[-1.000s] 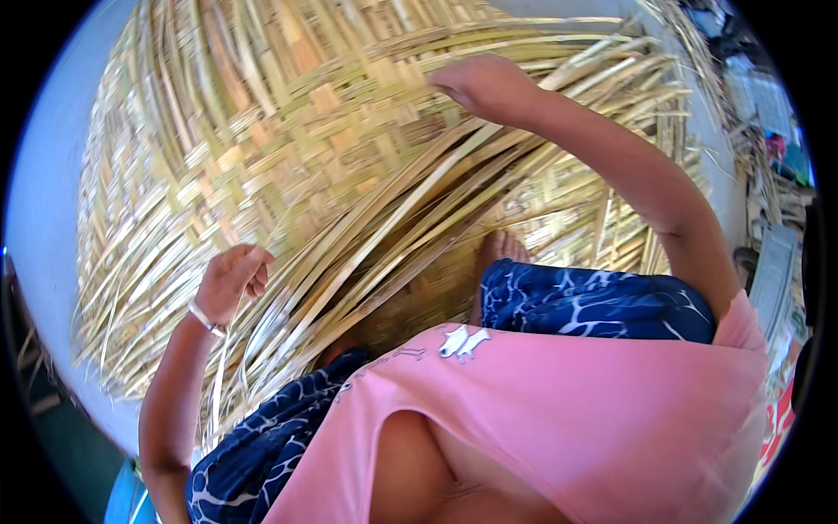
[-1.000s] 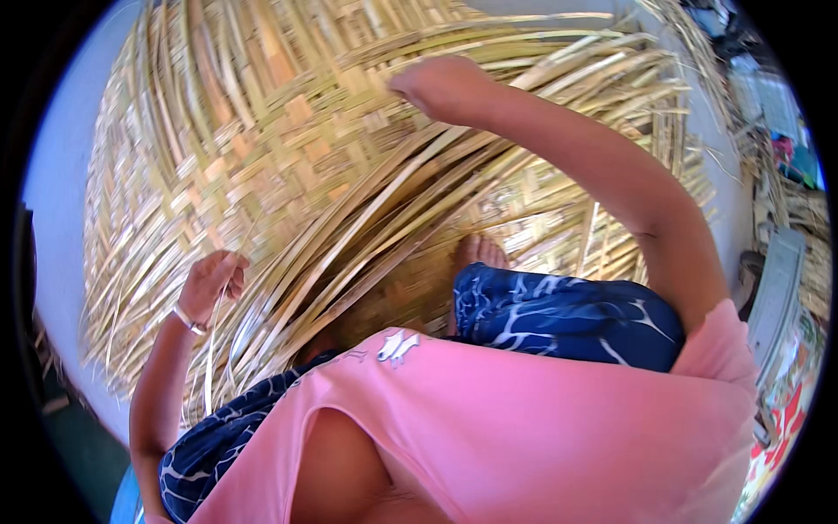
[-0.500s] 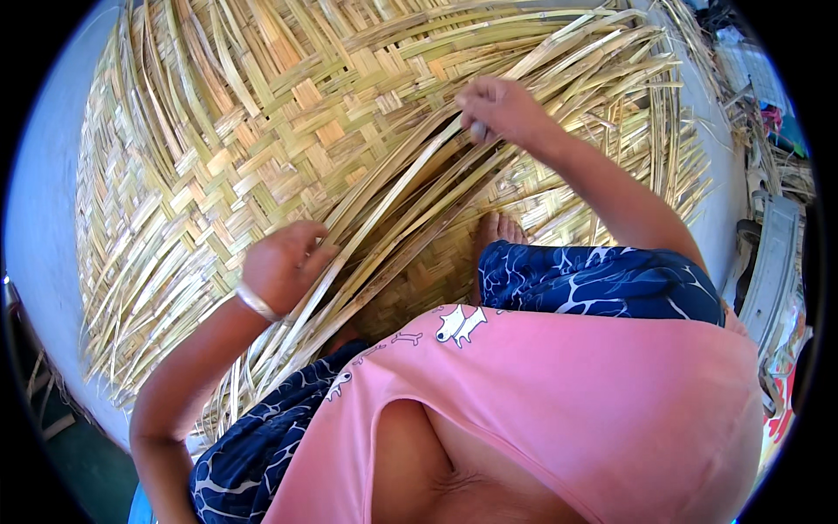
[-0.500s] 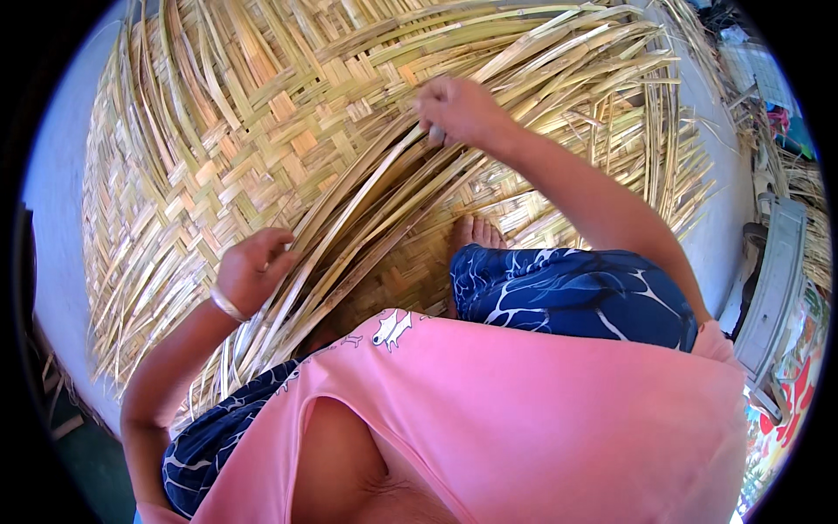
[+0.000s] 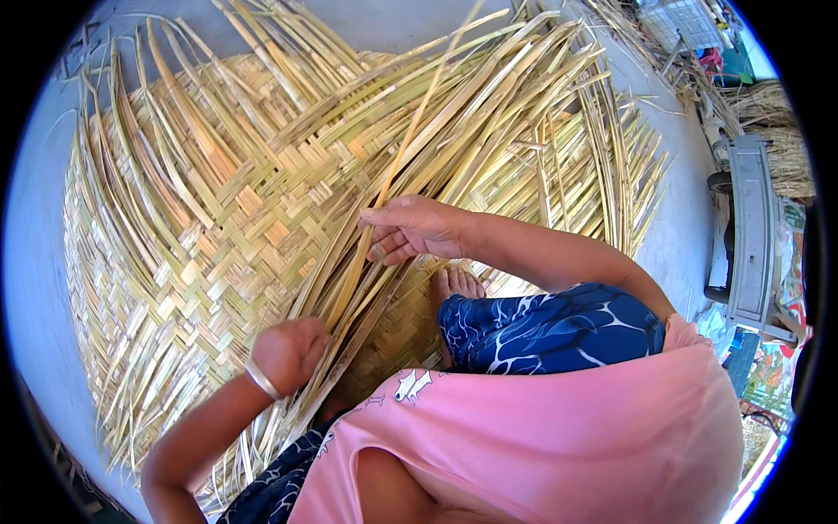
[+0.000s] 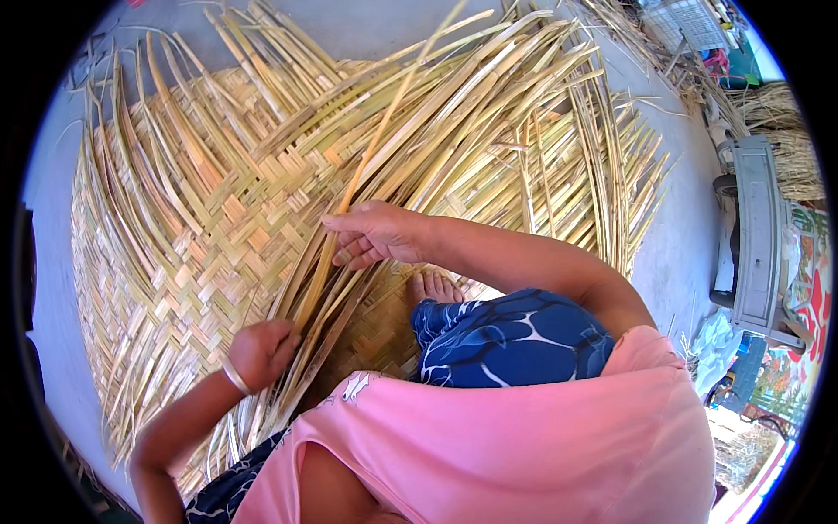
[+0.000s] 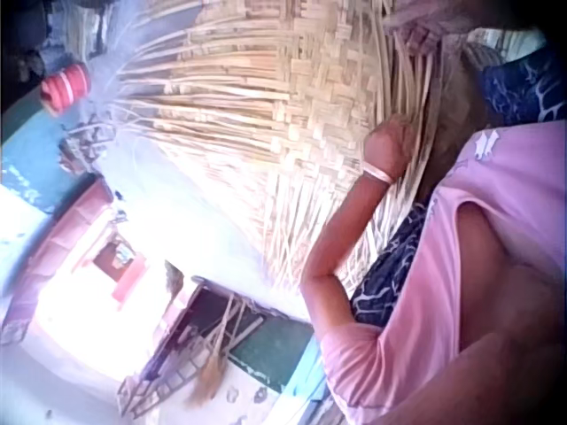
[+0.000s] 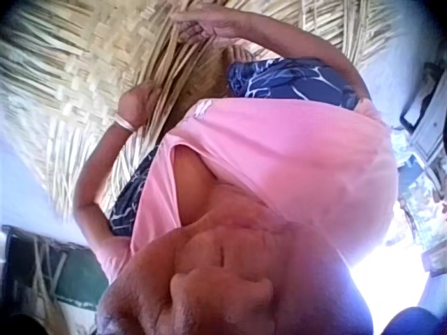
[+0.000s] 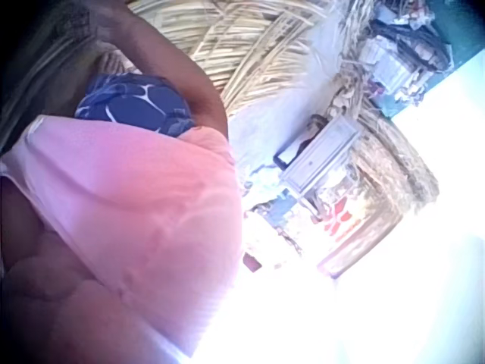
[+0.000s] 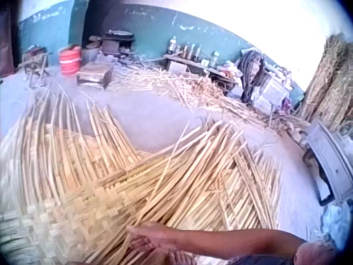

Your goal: The person weaves a large basket using dried palm leaves. They interlace the leaves by hand, working on the floor in a repetitive weaving motion.

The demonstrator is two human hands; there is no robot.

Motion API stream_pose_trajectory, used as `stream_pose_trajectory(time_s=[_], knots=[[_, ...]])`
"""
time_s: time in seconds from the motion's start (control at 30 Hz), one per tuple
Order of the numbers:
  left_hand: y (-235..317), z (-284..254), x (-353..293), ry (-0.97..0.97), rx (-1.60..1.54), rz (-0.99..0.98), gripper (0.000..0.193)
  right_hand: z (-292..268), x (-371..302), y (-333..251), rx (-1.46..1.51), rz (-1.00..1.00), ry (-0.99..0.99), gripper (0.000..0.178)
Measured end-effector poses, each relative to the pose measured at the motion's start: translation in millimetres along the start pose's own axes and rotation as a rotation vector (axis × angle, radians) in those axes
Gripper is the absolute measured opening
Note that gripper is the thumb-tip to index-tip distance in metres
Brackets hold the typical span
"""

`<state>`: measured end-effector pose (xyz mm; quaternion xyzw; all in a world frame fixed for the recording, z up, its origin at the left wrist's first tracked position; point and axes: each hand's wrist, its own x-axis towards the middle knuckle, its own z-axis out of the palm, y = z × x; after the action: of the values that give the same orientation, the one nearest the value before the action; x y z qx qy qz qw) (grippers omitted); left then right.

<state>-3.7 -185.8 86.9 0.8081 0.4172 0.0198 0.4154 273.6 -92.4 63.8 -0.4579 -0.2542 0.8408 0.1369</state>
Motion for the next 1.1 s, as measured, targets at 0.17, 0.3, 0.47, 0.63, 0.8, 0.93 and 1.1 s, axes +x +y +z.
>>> stream_pose_trajectory(time_s=[0.17, 0.3, 0.47, 0.63, 0.8, 0.93, 1.1], knots=[[-1, 9, -11, -0.053, -0.464, -0.179, 0.021, 9, 5, -16, 0.034, -0.216, 0.067, 0.025], [15, -11, 8, -0.157, -1.116, -0.473, 0.026, 35, 4, -26, 0.008, -0.228, 0.131, 0.024], [41, -58, 21, 0.070, -1.185, -0.397, 0.030, 73, 8, -44, -0.051, -0.312, 0.089, 0.032], [59, -105, 19, 0.397, -1.141, -0.254, 0.026, 93, 5, -63, -0.198, -0.343, -0.226, 0.049], [99, -167, 28, 0.725, -1.149, 0.085, 0.025, 128, -17, -48, -0.416, -0.449, -0.646, 0.060], [136, -208, 36, 0.810, -1.135, 0.420, 0.026, 168, -44, -43, -0.264, -0.344, -0.816, 0.047], [108, -281, 5, 0.828, -0.934, 0.517, 0.034, 144, -27, -36, -0.720, -0.493, -0.582, 0.018]])
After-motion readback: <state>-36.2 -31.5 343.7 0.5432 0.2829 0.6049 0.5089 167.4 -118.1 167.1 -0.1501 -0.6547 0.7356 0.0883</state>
